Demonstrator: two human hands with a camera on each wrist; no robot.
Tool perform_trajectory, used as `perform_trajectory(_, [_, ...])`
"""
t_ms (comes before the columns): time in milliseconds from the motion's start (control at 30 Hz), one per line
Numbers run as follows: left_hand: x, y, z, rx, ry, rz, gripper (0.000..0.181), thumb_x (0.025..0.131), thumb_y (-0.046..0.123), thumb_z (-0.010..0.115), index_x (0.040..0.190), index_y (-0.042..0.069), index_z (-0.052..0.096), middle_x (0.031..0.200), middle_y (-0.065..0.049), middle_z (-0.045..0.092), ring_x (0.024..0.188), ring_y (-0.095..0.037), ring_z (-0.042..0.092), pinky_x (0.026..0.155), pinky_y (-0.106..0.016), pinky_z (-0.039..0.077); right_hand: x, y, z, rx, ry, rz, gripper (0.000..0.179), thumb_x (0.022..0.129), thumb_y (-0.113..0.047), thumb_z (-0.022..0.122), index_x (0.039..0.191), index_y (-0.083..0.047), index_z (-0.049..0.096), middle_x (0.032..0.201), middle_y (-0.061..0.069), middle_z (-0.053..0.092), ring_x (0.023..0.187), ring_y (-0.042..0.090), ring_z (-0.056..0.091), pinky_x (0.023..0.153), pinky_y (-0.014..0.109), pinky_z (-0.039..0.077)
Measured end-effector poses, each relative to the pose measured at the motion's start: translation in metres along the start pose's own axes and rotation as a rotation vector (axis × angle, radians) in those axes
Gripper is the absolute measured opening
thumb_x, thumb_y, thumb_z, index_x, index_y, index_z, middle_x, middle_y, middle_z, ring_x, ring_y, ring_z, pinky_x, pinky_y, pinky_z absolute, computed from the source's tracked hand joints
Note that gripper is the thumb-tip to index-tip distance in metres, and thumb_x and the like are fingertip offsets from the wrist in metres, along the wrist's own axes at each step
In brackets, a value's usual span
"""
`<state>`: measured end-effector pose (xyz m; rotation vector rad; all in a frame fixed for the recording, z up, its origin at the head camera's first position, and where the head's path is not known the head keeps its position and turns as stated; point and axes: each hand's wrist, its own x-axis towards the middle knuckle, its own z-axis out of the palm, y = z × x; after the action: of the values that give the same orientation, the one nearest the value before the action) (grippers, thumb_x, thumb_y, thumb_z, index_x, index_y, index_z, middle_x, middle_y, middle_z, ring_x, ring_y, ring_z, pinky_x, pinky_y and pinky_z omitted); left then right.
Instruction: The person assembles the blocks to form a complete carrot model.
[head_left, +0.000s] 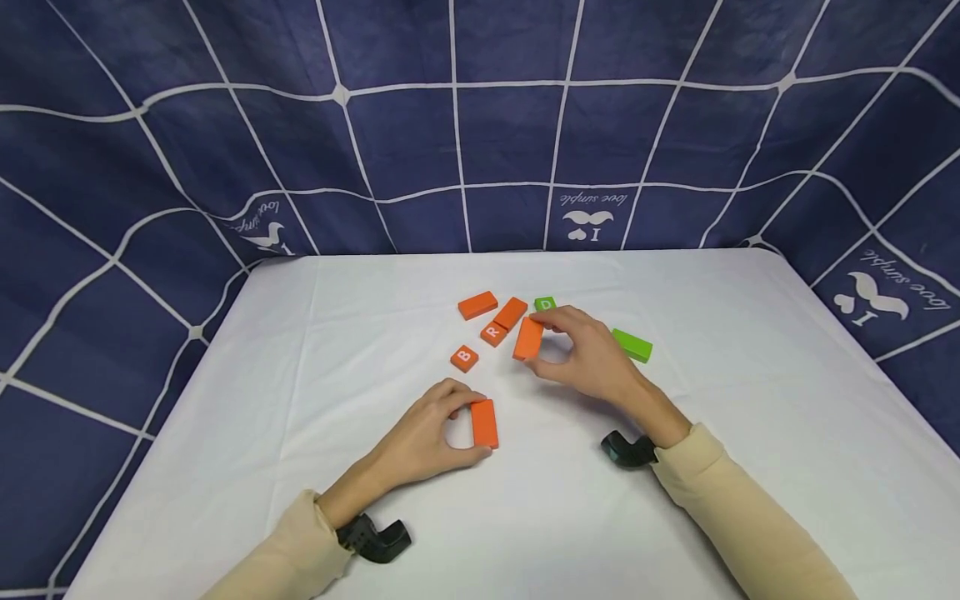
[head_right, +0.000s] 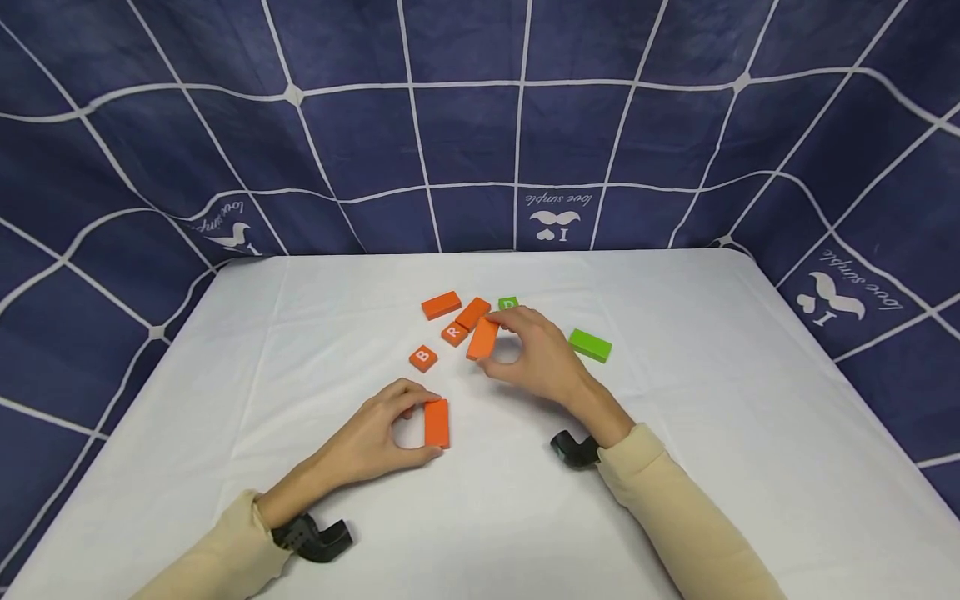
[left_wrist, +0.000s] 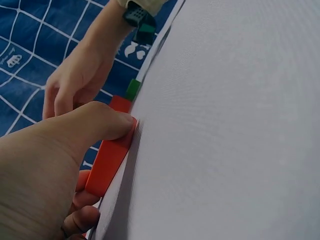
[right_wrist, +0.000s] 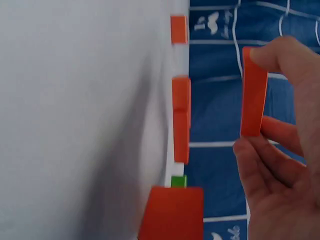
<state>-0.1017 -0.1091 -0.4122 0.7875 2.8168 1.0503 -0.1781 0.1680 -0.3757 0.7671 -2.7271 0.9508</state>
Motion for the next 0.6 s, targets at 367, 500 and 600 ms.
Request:
perform_trajectory(367, [-0.002,-0.004,0.000,-0.021,-0.004,0.007,0.058,0.077,0.038,0.090,0.127,0.017,0.070,0.117,0.012,0.057,0.106,-0.006,0.054,0.095,-0.033,0.051,-0.026,-0.013,0.019,0.219,-0.272,-0.107,0.053,0.080,-0.032,0.088,0.128,-0.024,0.068,0.123,-0.015,0.065,0.109,0.007,0.063,0.099,0.031,0.052])
perform_trajectory(500, [-0.002,-0.004,0.000,-0.018,0.002,0.010,0.059,0.077,0.038,0.090,0.127,0.016,0.070,0.118,0.010,0.057,0.108,-0.007,0.055,0.097,-0.034,0.051,-0.030,-0.012,0.025,0.233,-0.319,-0.126,0.053,0.079,-0.033,0.089,0.126,-0.025,0.066,0.119,-0.014,0.065,0.105,0.007,0.061,0.096,0.028,0.051])
perform_trajectory(600, [-0.002,-0.004,0.000,-0.018,0.005,0.013,0.058,0.077,0.038,0.090,0.127,0.016,0.069,0.118,0.011,0.057,0.108,-0.007,0.054,0.096,-0.034,0.051,-0.032,-0.011,0.029,0.233,-0.353,-0.127,0.053,0.079,-0.034,0.089,0.125,-0.026,0.066,0.116,-0.014,0.064,0.102,0.007,0.059,0.094,0.027,0.050])
